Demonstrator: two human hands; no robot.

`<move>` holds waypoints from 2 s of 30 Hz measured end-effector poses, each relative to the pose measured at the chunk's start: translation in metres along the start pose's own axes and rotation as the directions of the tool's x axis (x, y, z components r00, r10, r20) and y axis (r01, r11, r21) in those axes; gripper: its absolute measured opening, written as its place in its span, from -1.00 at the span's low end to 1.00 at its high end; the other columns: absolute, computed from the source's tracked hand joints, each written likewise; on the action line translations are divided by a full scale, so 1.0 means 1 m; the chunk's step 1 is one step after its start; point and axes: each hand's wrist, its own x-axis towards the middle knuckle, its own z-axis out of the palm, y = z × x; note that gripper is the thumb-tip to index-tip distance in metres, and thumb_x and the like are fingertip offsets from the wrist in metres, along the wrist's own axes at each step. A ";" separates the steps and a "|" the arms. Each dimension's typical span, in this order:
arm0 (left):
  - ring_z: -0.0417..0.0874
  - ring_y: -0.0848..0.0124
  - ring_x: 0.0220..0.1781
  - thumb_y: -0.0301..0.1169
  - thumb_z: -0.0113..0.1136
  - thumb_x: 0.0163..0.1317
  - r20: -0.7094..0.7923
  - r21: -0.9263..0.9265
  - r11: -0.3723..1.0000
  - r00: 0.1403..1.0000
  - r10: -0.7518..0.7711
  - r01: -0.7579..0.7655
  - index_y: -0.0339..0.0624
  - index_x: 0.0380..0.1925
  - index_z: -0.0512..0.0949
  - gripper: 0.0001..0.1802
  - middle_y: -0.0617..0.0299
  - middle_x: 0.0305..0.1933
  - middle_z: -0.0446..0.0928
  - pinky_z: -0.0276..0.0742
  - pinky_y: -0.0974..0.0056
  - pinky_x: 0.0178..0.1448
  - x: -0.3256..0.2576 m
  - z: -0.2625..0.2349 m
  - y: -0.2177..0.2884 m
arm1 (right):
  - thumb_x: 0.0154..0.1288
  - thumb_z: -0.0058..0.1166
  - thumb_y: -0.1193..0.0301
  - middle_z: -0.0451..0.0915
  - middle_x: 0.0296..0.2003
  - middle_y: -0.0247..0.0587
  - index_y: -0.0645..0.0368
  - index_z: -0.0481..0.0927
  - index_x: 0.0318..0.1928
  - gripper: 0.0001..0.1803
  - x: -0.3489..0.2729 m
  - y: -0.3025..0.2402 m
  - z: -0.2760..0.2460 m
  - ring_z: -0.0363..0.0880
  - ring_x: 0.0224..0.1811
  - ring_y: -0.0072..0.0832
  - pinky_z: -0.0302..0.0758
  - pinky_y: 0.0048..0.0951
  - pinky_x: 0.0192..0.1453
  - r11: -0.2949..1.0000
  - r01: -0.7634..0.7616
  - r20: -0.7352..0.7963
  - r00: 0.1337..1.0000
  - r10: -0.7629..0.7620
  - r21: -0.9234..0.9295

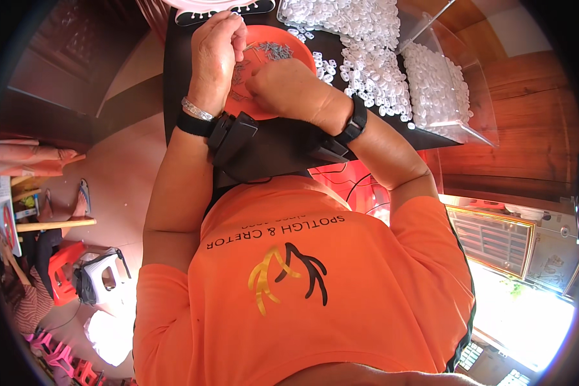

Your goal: The user is manually inserting small metal clips into circular white plastic components on a table.

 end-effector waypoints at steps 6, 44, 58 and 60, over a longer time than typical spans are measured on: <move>0.34 0.66 -0.64 -0.28 -0.03 0.27 0.090 -0.104 0.993 0.995 -0.040 0.050 -0.20 -0.50 0.50 -0.73 0.39 -0.63 0.41 0.15 0.53 -0.58 -0.006 0.005 0.001 | -0.03 0.08 0.37 0.55 -0.50 -0.03 0.20 0.52 -0.48 -0.85 -0.002 0.011 0.000 0.55 -0.37 -0.06 0.47 -0.12 -0.27 0.995 0.060 -0.007 0.998 -0.059 0.079; 0.33 0.61 -0.64 -0.25 -0.07 0.29 0.253 -0.037 0.968 0.939 -0.233 0.250 -0.24 -0.48 0.49 -0.70 0.35 -0.64 0.37 0.14 0.54 -0.58 -0.019 0.029 -0.006 | 0.33 0.06 0.37 0.53 -0.40 -0.43 0.26 0.53 -0.24 -0.82 -0.014 0.047 -0.020 0.43 -0.33 -0.74 0.41 -0.67 -0.23 0.180 0.229 -0.282 0.881 0.379 0.957; 0.23 0.63 -0.65 -0.34 -0.08 0.25 0.287 0.067 0.989 0.947 -0.142 0.128 -0.25 -0.58 0.42 -0.72 0.35 -0.63 0.32 0.09 0.51 -0.58 -0.017 0.027 -0.003 | 0.32 0.08 0.26 0.48 -0.50 -0.49 0.17 0.56 -0.34 -0.77 -0.014 0.050 -0.024 0.38 -0.47 -0.75 0.35 -0.68 -0.36 0.024 0.227 -0.216 0.879 0.424 0.974; 0.22 0.64 -0.65 -0.35 -0.08 0.25 0.276 0.066 0.991 0.952 -0.133 0.119 -0.25 -0.58 0.42 -0.72 0.36 -0.62 0.32 0.10 0.51 -0.58 -0.017 0.028 -0.003 | 0.32 0.08 0.26 0.48 -0.52 -0.49 0.16 0.55 -0.35 -0.78 -0.014 0.049 -0.022 0.38 -0.48 -0.74 0.35 -0.67 -0.37 -0.012 0.221 -0.197 0.893 0.405 0.975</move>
